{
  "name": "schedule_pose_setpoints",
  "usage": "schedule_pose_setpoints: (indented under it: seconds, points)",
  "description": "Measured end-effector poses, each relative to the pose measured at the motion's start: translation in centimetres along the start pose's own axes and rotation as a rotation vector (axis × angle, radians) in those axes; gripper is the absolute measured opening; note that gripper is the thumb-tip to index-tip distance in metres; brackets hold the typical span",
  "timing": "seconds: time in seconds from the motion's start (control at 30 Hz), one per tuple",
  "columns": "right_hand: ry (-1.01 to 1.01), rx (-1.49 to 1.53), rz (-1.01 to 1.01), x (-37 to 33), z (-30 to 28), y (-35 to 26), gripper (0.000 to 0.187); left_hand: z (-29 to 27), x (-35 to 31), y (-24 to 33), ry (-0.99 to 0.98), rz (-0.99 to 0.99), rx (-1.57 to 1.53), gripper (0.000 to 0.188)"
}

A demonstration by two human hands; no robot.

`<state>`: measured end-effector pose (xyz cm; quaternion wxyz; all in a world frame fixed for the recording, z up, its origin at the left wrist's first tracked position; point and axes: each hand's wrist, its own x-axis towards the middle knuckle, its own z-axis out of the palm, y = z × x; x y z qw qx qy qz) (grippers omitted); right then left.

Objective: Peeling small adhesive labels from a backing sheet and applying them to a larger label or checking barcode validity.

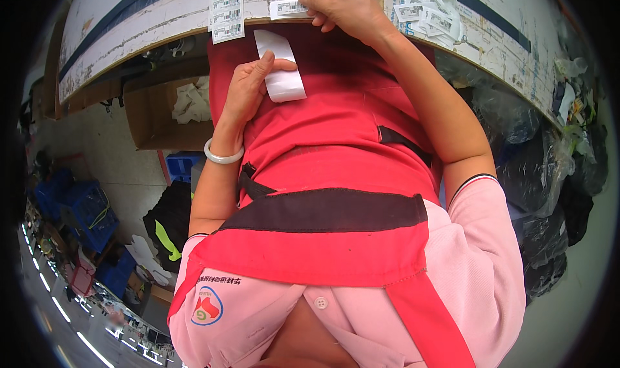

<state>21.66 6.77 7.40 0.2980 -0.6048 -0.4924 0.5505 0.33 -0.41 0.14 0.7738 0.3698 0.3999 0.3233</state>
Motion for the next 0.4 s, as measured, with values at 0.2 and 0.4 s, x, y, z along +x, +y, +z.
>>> schedule_pose_setpoints:
  seconds: [0.2,0.4]
  points:
    - [0.022,-0.048,-0.001,-0.11,0.15,-0.28,0.017,0.06,-0.06,0.11,-0.009,-0.014,-0.002,0.047]
    - [0.037,-0.090,0.002,-0.20,0.21,-0.45,0.017,-0.01,-0.02,0.08,-0.015,-0.005,0.011,0.046]
